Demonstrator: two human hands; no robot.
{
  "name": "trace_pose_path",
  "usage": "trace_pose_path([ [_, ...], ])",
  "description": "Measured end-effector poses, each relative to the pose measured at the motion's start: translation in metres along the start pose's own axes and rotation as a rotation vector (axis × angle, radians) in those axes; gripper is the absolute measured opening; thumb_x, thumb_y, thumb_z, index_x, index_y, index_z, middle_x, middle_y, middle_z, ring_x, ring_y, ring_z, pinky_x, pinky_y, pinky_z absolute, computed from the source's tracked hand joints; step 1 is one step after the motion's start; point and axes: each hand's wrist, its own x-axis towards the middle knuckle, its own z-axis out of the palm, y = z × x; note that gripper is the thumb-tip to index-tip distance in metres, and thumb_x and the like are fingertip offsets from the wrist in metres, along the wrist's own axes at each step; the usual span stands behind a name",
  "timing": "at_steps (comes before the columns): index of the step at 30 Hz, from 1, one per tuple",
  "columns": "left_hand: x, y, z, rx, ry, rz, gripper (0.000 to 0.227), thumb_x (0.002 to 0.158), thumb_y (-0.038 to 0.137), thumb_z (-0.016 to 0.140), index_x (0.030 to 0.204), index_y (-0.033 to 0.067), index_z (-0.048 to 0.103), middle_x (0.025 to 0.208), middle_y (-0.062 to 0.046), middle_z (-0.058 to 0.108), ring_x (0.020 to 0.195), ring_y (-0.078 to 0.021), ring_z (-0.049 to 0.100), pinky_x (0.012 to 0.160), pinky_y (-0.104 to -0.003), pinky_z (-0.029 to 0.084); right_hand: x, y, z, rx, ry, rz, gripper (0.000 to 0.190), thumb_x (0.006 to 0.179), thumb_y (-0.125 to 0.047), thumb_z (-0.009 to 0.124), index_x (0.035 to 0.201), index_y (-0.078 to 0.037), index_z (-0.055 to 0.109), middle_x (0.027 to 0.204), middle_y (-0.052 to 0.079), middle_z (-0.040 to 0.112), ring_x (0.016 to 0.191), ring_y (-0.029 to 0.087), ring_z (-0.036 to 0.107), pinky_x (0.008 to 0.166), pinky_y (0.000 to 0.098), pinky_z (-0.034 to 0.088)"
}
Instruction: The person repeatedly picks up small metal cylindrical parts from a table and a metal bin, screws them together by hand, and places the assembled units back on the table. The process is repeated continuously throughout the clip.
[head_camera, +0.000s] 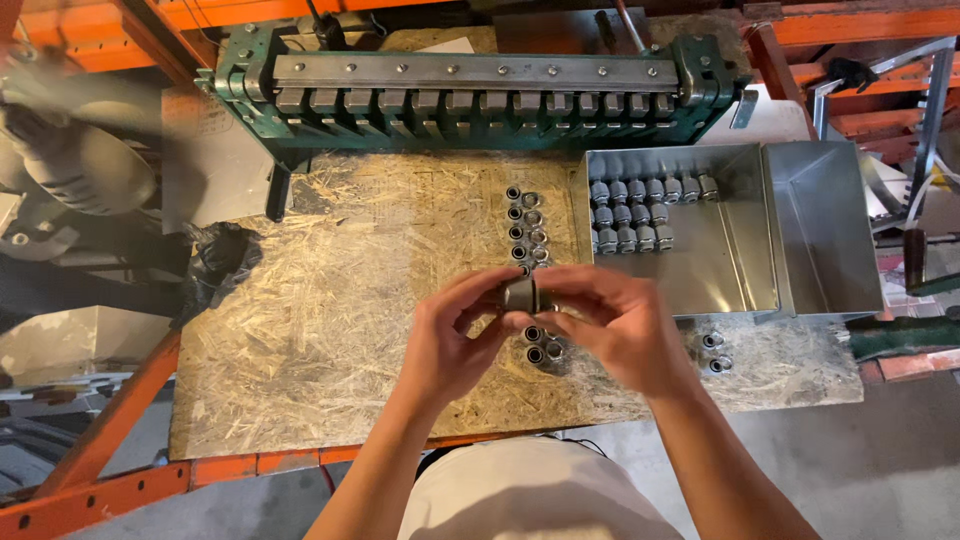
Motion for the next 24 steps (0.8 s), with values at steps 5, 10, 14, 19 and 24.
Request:
trace_pose_path([
  [5,-0.006,-0.015,0.001,-0.003,0.065,0.077,0.045,0.096,0.002,0.092,0.139,-0.0066,0.079,0.128,-0.026,0.078,0.114,-0.0415,0.086,0.097,-0.044,0.072,0.001,0.017,-0.002,0.099,0.039,-0.049,0.026,0.100,-0.005,0.082,0.126,0.000,0.084,0.125,0.025,0.087,0.120,0.037,0.084,0.109,0.0487,0.067],
  [10,-0.006,-0.016,0.003,0.007,0.101,0.089,0.045,0.095,-0.001,0.092,0.137,-0.0081,0.079,0.127,-0.028,0.078,0.111,-0.0440,0.086,0.094,-0.046,0.073,0.000,0.020,0.001,0.042,0.177,-0.114,0.037,0.115,-0.030,0.071,0.108,0.004,0.084,0.110,0.030,0.086,0.114,0.041,0.086,0.109,0.0531,0.066],
  [14,-0.006,-0.008,0.002,0.039,0.088,0.108,0.046,0.094,0.000,0.094,0.137,-0.0069,0.080,0.127,-0.027,0.079,0.110,-0.0422,0.086,0.093,-0.045,0.073,0.006,0.010,0.007,-0.056,0.151,0.091,0.042,0.117,-0.033,0.063,0.126,0.003,0.083,0.125,0.031,0.085,0.122,0.044,0.083,0.112,0.0557,0.064],
  [19,-0.005,-0.012,0.003,0.034,0.100,0.100,0.046,0.094,-0.002,0.093,0.137,-0.0071,0.079,0.127,-0.027,0.080,0.109,-0.0413,0.087,0.094,-0.045,0.073,0.003,0.029,0.003,0.227,0.217,0.042,0.034,0.117,-0.025,0.066,0.127,0.003,0.084,0.127,0.033,0.084,0.125,0.047,0.083,0.115,0.0570,0.065],
  [24,-0.004,-0.011,0.001,0.065,0.108,0.138,0.045,0.091,-0.003,0.095,0.134,-0.0055,0.081,0.126,-0.024,0.081,0.107,-0.0379,0.088,0.092,-0.042,0.073,0.006,0.008,0.022,0.080,0.207,0.297,0.061,0.114,-0.045,0.064,0.130,0.010,0.084,0.117,0.030,0.088,0.107,0.040,0.087,0.096,0.0573,0.072],
])
